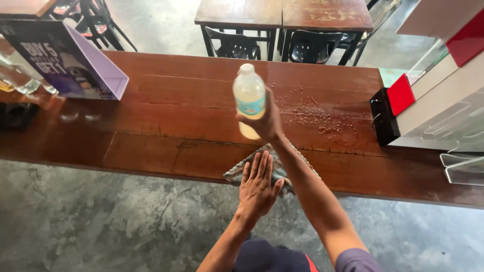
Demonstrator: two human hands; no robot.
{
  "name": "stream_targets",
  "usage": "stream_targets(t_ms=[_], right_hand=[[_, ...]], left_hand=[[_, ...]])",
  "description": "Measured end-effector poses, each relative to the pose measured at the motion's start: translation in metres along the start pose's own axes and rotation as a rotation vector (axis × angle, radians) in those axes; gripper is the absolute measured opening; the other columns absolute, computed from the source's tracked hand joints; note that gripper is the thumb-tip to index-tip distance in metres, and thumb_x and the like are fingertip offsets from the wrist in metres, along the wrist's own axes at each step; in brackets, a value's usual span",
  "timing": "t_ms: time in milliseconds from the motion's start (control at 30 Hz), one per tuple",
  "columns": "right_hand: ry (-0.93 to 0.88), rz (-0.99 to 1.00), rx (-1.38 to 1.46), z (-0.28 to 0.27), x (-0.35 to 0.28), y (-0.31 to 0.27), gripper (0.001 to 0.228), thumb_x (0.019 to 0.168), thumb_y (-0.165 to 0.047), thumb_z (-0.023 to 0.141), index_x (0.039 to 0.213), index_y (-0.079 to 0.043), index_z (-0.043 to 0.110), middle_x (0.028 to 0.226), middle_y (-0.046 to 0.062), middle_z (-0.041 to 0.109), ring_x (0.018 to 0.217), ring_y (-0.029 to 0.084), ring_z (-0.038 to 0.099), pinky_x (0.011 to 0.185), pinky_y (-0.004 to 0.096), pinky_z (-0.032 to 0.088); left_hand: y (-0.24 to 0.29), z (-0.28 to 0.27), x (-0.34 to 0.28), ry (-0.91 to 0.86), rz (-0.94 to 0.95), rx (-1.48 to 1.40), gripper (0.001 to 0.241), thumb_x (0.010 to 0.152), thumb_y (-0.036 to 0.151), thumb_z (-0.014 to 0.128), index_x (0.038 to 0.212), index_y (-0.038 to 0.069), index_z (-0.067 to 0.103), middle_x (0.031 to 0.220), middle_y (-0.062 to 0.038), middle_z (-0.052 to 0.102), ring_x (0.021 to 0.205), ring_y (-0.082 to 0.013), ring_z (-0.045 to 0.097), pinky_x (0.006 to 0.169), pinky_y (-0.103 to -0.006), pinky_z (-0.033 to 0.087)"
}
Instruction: Wiping down a wooden bar counter with a cloth and cleaning solution.
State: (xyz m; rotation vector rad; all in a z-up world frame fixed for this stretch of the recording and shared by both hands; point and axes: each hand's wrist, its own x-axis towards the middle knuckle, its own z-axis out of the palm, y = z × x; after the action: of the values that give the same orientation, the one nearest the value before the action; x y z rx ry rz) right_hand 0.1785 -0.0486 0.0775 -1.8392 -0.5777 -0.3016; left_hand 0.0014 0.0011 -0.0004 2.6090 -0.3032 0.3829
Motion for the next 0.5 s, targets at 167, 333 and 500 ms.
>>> stream_targets(t_ms=[167, 333, 500], right_hand=[[0.009, -0.102, 0.027, 0.029, 0.009, 0.01, 0.107, 0.073, -0.03, 0.096, 0.155, -0.008, 0.03, 0.144, 0.021, 0.058, 0.132, 0.035, 0.063, 0.107, 0.047, 0.057], [-0.021, -0.221, -0.03, 0.005, -0.004, 0.002, 0.116, 0.07, -0.038, 0.096, 0.155, -0.003, 0.025, 0.147, 0.026, 0.05, 0.136, 0.039, 0.054, 0.111, 0.05, 0.048], [0.002, -0.031, -0.281, -0.058, -0.077, 0.049, 0.061, 0.097, -0.037, 0.069, 0.144, -0.002, 0.051, 0.145, 0.021, 0.058, 0.139, 0.035, 0.056, 0.116, 0.043, 0.048]], left_hand=[[-0.007, -0.007, 0.015, -0.109, 0.045, 0.046, 0.081, 0.096, 0.05, 0.051, 0.156, -0.002, 0.032, 0.167, -0.018, 0.028, 0.157, -0.0326, 0.014, 0.124, -0.0524, 0.008], [-0.012, -0.01, 0.044, -0.18, 0.131, 0.049, 0.083, 0.094, 0.052, 0.051, 0.155, -0.001, 0.032, 0.165, -0.017, 0.029, 0.156, -0.0331, 0.015, 0.124, -0.0527, 0.008], [-0.027, 0.019, 0.077, -0.11, 0.323, 0.105, 0.088, 0.093, 0.054, 0.051, 0.158, -0.002, 0.029, 0.166, -0.017, 0.024, 0.155, -0.032, 0.013, 0.124, -0.0513, 0.008]])
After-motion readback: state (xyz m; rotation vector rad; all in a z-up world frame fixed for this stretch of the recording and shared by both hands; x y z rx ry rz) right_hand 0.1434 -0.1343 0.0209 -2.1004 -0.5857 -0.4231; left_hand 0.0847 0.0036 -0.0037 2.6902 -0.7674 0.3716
